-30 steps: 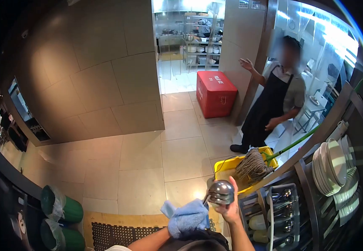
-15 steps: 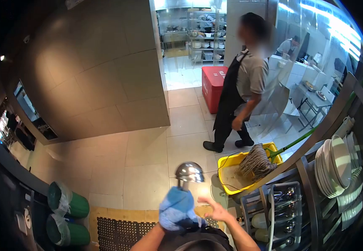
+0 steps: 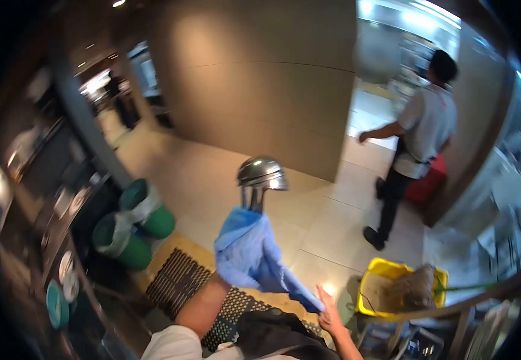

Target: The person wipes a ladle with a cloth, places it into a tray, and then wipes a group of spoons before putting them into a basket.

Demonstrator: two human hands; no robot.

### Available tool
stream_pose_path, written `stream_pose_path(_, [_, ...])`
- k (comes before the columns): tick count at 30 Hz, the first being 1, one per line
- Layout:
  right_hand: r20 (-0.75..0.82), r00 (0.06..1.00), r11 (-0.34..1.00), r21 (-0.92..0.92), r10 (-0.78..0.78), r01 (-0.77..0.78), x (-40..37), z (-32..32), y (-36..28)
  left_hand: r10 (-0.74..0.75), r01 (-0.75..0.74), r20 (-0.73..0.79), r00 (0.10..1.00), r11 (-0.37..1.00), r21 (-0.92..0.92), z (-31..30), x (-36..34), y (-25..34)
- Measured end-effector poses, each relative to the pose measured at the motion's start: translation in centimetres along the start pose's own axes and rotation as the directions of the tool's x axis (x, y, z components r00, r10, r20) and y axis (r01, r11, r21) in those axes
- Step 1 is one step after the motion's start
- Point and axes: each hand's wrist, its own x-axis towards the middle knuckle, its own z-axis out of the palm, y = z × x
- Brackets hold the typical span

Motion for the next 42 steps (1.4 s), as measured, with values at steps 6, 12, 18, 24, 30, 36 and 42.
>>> stream_pose_path(6, [0.27, 0.862, 0.649, 0.572, 0.429, -0.502, 3.0, -6.3, -1.9, 0.331, -0.3, -0.066, 0.941, 0.91, 0.288, -5.6, -0.3, 2.7])
stream_pose_path(12, [0.432, 0.752, 0.187, 0.793, 0.498, -0.579, 3.7, -11.0, -2.9, 0.347, -0.245, -0.179, 0.921, 0.87, 0.428, -8.8, -0.7, 5.6])
stream_pose_path(18, [0.36, 0.704, -0.182, 0.931, 0.612, -0.318, -1.0, -6.0, -2.2, 0.238, -0.038, -0.365, 0.9, 0.878, 0.478, -10.9, -3.9, 7.0])
stream_pose_path(24, [0.588, 0.728, -0.543, 0.762, 0.352, -0.352, 2.5, -2.4, -5.9, 0.157, 0.098, -0.481, 0.863, 0.88, 0.464, -8.9, -7.0, 3.1])
stream_pose_path(30, [0.126, 0.649, -0.048, 0.989, 0.751, -0.137, 1.5, -5.2, 1.2, 0.08, 0.195, -0.469, 0.88, 0.839, 0.508, -7.1, -6.9, 0.2])
stream_pose_path(36, [-0.251, 0.798, 0.836, 0.181, 0.549, -0.518, 2.3, -7.7, -2.6, -0.043, 0.26, -0.366, 0.93, 0.78, 0.569, -3.5, -6.4, -3.6])
stream_pose_path(42, [0.004, 0.733, 0.484, 0.748, 0.68, -0.454, 11.2, -8.8, -11.8, -0.202, 0.232, -0.122, 0.972, 0.732, 0.64, 2.0, -5.1, -7.4])
